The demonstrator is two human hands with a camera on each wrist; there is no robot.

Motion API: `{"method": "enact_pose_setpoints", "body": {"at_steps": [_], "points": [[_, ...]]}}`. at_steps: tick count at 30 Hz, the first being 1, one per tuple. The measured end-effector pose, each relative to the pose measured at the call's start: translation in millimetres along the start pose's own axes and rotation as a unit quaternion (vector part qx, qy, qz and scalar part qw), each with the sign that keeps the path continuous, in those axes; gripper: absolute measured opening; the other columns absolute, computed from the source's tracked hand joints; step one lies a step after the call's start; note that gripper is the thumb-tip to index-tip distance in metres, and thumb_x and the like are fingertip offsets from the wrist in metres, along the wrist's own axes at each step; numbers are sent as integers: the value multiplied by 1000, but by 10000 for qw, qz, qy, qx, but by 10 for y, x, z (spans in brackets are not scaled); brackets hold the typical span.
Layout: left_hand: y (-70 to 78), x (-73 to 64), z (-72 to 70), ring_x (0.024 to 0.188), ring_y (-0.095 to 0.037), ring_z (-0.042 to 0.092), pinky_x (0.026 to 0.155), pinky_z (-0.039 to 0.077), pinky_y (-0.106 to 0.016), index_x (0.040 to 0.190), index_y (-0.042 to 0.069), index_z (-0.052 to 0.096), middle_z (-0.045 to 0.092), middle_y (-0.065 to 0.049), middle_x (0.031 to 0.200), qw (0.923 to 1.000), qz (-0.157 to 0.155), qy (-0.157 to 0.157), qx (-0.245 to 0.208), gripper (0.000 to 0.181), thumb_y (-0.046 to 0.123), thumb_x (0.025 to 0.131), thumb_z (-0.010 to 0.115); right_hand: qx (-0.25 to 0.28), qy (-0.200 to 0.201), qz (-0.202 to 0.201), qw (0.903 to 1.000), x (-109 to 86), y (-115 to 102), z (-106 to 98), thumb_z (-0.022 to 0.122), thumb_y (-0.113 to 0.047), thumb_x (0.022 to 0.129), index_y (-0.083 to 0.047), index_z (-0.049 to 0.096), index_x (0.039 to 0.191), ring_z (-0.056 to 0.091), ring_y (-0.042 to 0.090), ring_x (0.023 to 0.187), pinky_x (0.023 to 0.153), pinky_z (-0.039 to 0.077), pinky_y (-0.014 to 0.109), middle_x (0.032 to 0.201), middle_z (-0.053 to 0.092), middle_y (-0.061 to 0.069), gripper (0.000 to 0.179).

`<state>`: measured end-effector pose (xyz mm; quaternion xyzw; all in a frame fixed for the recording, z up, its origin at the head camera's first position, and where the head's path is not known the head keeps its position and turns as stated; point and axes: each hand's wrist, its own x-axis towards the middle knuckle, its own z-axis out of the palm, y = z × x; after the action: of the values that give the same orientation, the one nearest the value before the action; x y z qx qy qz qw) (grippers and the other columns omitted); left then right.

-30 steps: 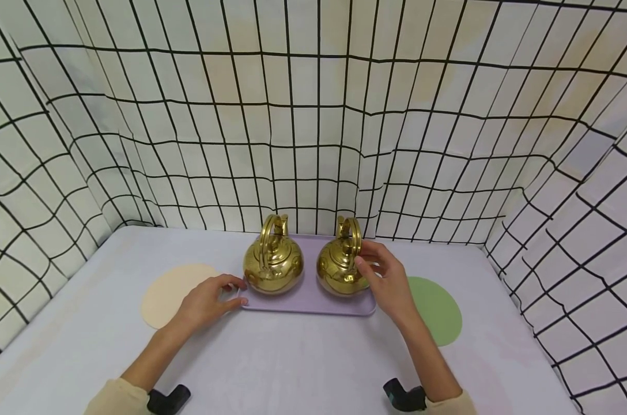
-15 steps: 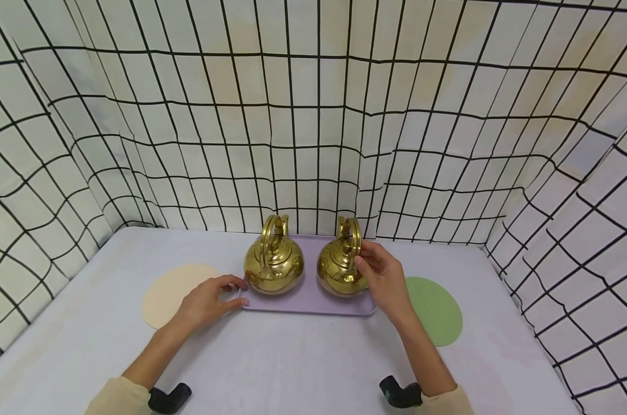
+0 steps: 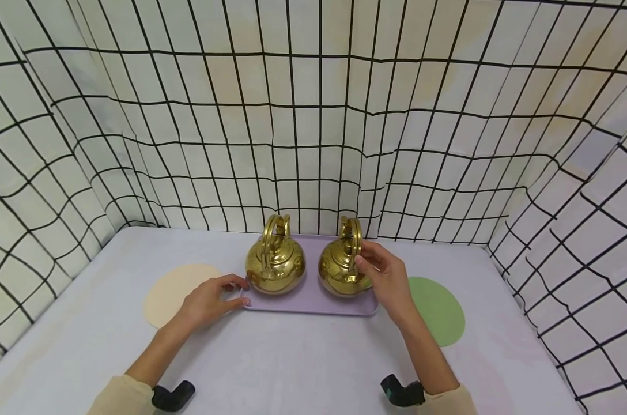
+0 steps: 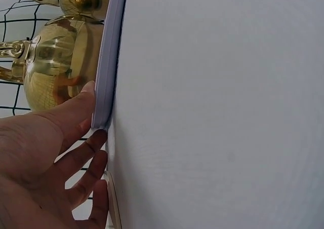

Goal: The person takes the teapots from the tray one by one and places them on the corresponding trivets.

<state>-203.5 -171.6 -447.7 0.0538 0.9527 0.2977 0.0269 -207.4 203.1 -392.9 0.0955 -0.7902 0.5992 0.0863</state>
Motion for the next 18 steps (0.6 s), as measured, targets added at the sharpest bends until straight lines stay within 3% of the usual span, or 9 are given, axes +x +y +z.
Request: {"method": "enact_pose_setpoints", "body": {"at_steps": [10, 18], "points": [[23, -15, -4, 121, -32, 67, 95, 54, -59, 112, 27, 74, 74, -9, 125, 10000, -23, 14, -21, 27, 33, 88, 84, 9, -101, 101, 9999, -17, -18, -25, 69, -14, 101, -4, 64, 138, 69, -1, 104, 91, 58, 18, 116, 74, 2, 38], [28, -19, -9, 122, -32, 67, 96, 53, -59, 113, 27, 74, 74, -9, 125, 10000, -20, 3, -16, 26, 32, 88, 84, 35, -76, -293, 9995, -15, -64, -120, 67, -14, 102, -3, 65, 136, 71, 1, 105, 90, 59, 19, 117, 75, 7, 36]]}}
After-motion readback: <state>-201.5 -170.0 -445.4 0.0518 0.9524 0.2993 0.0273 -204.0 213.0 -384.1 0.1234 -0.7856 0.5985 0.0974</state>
